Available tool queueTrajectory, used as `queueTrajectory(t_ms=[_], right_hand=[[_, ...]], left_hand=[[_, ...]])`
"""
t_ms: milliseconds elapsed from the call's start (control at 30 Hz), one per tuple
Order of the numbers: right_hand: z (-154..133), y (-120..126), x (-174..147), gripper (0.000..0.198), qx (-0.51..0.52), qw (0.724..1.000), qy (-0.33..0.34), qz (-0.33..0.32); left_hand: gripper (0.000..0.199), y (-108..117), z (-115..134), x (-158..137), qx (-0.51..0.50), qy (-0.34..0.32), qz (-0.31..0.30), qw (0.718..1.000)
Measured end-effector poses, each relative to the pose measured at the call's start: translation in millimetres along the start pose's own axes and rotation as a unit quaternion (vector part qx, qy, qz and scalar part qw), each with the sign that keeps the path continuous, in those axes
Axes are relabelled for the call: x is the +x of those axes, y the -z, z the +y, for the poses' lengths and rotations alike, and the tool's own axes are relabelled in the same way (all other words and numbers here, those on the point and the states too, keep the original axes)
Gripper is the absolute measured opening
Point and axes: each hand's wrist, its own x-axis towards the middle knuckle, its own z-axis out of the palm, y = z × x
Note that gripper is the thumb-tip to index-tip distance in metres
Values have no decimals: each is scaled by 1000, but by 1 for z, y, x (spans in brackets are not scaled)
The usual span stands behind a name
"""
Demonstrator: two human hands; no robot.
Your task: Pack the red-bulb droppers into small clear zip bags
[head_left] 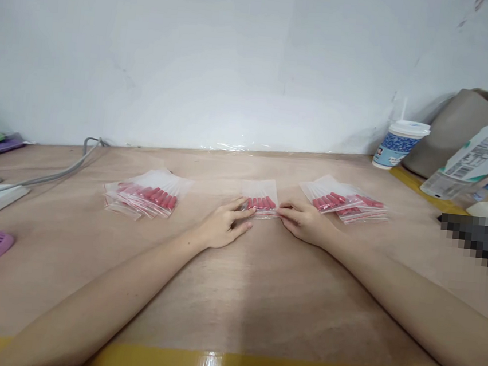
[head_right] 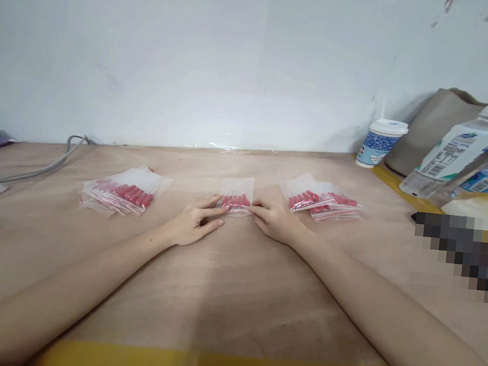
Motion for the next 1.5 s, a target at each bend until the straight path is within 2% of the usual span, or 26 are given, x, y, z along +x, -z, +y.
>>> queueTrajectory(t_ms=[133, 267, 367, 433, 500, 633, 833, 967, 1067, 1133, 1333, 1500], right_hand=[[-1, 4, 8, 22, -152, 987, 35, -35], [-2, 9, 14, 26, -217, 971, 84, -59], [-1, 9, 14, 24, -211, 972, 86, -59], [0, 7, 14, 24, -196, 977, 69, -53], [0, 6, 14, 21, -182, 981, 46, -41], [-4, 4, 15, 20, -175, 984, 19, -19], [-9, 4, 19, 24, -225, 974, 26, -26], [-5, 4, 16, 26, -198, 978, 41, -49], [-1, 1, 13, 24, -160, 984, 55, -50], [1, -2, 12, 24, -151, 986, 54, -39], [0, -3, 14, 25, -176, 981, 77, -12], [-2, 0, 17, 29, -207, 974, 90, -12]], left_hand=[[38, 0, 2, -1, 7, -4, 9, 1000], [38, -5, 1, 2, 21, -3, 37, 999], [35, -11, -2, 10, 30, -31, 80, 996], [25, -14, -2, 16, 36, -48, 96, 994], [18, -17, -2, 21, 52, -52, 94, 993], [20, -18, 1, 26, 99, -42, 90, 990], [19, -19, 0, 26, 104, -43, 104, 988], [18, -23, -2, 33, 107, -119, 122, 979], [22, -27, -1, 42, 133, -177, 105, 970], [25, -28, 1, 48, 154, -195, 94, 964], [27, -32, 4, 58, 206, -244, 113, 941], [27, -35, 2, 63, 219, -281, 166, 919]])
